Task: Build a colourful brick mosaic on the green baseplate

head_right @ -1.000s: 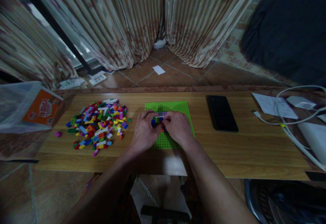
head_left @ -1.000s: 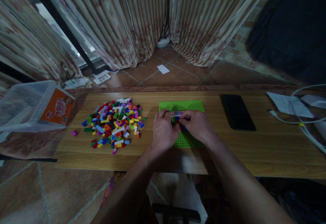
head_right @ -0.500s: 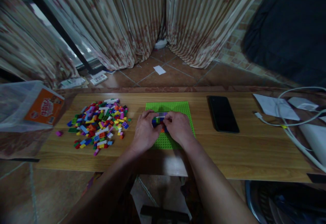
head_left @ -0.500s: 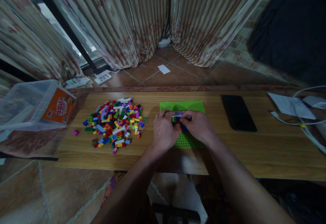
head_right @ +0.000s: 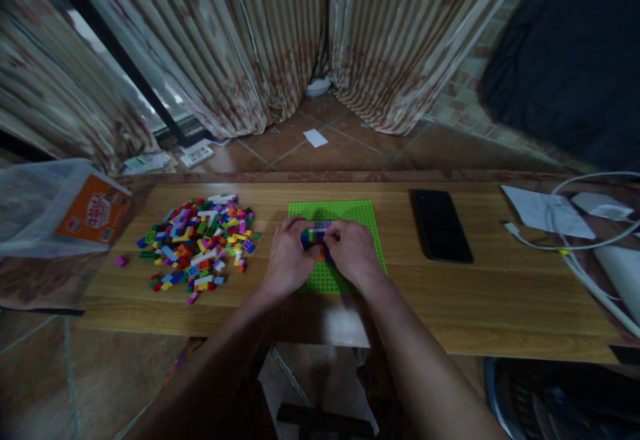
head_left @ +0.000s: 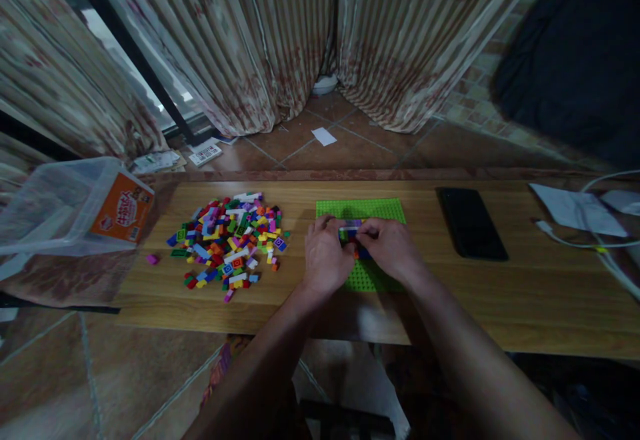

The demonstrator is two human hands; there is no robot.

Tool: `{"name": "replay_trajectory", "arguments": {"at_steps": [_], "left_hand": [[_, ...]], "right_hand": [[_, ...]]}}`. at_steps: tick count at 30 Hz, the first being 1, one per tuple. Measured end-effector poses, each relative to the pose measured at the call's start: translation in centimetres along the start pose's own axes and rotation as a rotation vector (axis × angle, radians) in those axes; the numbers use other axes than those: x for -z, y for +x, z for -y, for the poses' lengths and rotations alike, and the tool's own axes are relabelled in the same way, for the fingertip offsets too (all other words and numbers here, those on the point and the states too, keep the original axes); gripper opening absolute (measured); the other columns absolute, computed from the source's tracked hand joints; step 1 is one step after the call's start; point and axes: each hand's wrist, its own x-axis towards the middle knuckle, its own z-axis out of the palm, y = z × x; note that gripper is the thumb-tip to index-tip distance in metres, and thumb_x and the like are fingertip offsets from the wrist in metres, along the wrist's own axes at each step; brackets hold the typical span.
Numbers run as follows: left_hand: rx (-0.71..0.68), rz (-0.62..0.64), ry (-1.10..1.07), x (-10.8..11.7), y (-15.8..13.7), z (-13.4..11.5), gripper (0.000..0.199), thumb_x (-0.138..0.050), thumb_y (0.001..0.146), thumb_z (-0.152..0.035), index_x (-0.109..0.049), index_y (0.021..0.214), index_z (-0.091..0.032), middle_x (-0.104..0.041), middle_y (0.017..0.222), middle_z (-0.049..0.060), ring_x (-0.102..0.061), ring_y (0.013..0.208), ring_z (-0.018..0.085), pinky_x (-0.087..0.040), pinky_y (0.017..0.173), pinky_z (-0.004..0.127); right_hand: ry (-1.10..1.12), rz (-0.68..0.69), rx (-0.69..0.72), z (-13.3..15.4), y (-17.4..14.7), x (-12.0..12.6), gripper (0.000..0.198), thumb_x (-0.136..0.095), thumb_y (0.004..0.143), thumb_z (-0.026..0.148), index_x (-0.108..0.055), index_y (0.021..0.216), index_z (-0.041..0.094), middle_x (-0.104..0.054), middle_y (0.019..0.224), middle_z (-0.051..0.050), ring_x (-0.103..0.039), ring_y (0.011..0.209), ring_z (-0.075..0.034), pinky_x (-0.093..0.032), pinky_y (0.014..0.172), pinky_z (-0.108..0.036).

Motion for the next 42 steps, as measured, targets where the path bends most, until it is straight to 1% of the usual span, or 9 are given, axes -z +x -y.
{"name": "replay_trajectory", "arguments": {"at_steps": [7, 14, 20, 26, 28, 31, 34, 37, 42], "left_hand": [[0.000, 0.001, -0.062, 0.1, 0.4, 0.1, 0.033, -0.071, 0.073, -0.014, -0.064, 0.105, -0.015, -0.061, 0.117, 0.011, -0.055, 0.114, 0.026, -0.045, 0.102, 0.040], [0.010, 0.048, -0.073, 0.6, 0.6, 0.2, 0.033, -0.072, 0.071, -0.016, -0.063, 0.103, -0.017, -0.062, 0.112, 0.009, -0.055, 0.110, 0.025, -0.046, 0.100, 0.041], [-0.020, 0.076, -0.040, 0.9, 0.4, 0.6, 0.034, -0.070, 0.074, -0.021, -0.064, 0.107, -0.019, -0.062, 0.115, 0.009, -0.056, 0.110, 0.027, -0.047, 0.101, 0.043], [-0.024, 0.077, -0.081, 1.1, 0.4, 0.6, 0.029, -0.060, 0.082, -0.020, -0.065, 0.110, -0.017, -0.064, 0.117, 0.011, -0.059, 0.111, 0.025, -0.049, 0.102, 0.039], [0.009, 0.078, -0.104, 1.8, 0.7, 0.9, 0.031, -0.056, 0.083, -0.016, -0.066, 0.113, -0.015, -0.066, 0.116, 0.012, -0.063, 0.105, 0.023, -0.051, 0.099, 0.036], [0.026, 0.100, -0.111, 4.2, 1.2, 2.5, 0.040, -0.051, 0.080, -0.007, -0.066, 0.116, -0.016, -0.069, 0.113, 0.010, -0.067, 0.097, 0.021, -0.053, 0.094, 0.034], [-0.045, 0.133, -0.067, 7.3, 1.8, 5.3, 0.047, -0.048, 0.071, 0.000, -0.071, 0.107, -0.019, -0.073, 0.106, 0.006, -0.067, 0.100, 0.021, -0.052, 0.095, 0.034], [-0.125, 0.137, 0.021, 9.8, 2.0, 8.0, 0.042, -0.050, 0.064, 0.000, -0.075, 0.092, -0.018, -0.072, 0.102, 0.006, -0.065, 0.100, 0.022, -0.051, 0.096, 0.037], [-0.183, 0.161, 0.109, 11.3, 1.6, 9.7, 0.041, -0.054, 0.060, 0.000, -0.076, 0.087, -0.021, -0.072, 0.106, 0.006, -0.063, 0.103, 0.022, -0.047, 0.101, 0.039]], "right_hand": [[-0.032, -0.003, -0.003, 0.0, -0.1, -0.1, 0.013, -0.061, 0.079, 0.017, -0.071, 0.072, 0.021, -0.072, 0.072, -0.002, -0.064, 0.067, -0.017, -0.045, 0.066, -0.029], [0.016, 0.025, 0.002, -0.1, 0.0, 0.1, 0.014, -0.058, 0.078, 0.017, -0.070, 0.073, 0.021, -0.074, 0.074, -0.002, -0.066, 0.067, -0.017, -0.046, 0.067, -0.029], [0.022, 0.035, 0.026, -0.7, -0.2, 0.1, 0.016, -0.057, 0.081, 0.026, -0.070, 0.074, 0.022, -0.074, 0.072, -0.001, -0.066, 0.064, -0.018, -0.045, 0.063, -0.030], [-0.002, 0.043, 0.015, -0.7, -0.4, 0.2, 0.021, -0.056, 0.083, 0.036, -0.071, 0.077, 0.023, -0.074, 0.074, -0.002, -0.066, 0.064, -0.019, -0.043, 0.061, -0.030], [-0.008, 0.030, 0.002, -0.6, -0.4, 0.3, 0.022, -0.057, 0.083, 0.039, -0.072, 0.078, 0.023, -0.074, 0.073, -0.002, -0.066, 0.064, -0.019, -0.043, 0.061, -0.031], [-0.004, 0.007, -0.010, -0.6, -0.3, 0.6, 0.024, -0.057, 0.083, 0.041, -0.072, 0.079, 0.023, -0.075, 0.078, -0.003, -0.068, 0.071, -0.021, -0.046, 0.065, -0.032], [-0.004, -0.031, -0.038, -0.6, 0.0, 1.1, 0.024, -0.058, 0.083, 0.041, -0.073, 0.079, 0.022, -0.075, 0.079, -0.004, -0.068, 0.073, -0.022, -0.047, 0.068, -0.032], [-0.009, -0.091, -0.069, -0.7, 0.3, 1.9, 0.024, -0.059, 0.082, 0.041, -0.073, 0.078, 0.022, -0.075, 0.075, -0.004, -0.068, 0.072, -0.022, -0.047, 0.067, -0.032], [0.023, -0.126, -0.066, -1.0, 0.5, 2.6, 0.022, -0.059, 0.080, 0.039, -0.073, 0.078, 0.022, -0.075, 0.076, -0.003, -0.068, 0.072, -0.021, -0.047, 0.064, -0.031]]}}
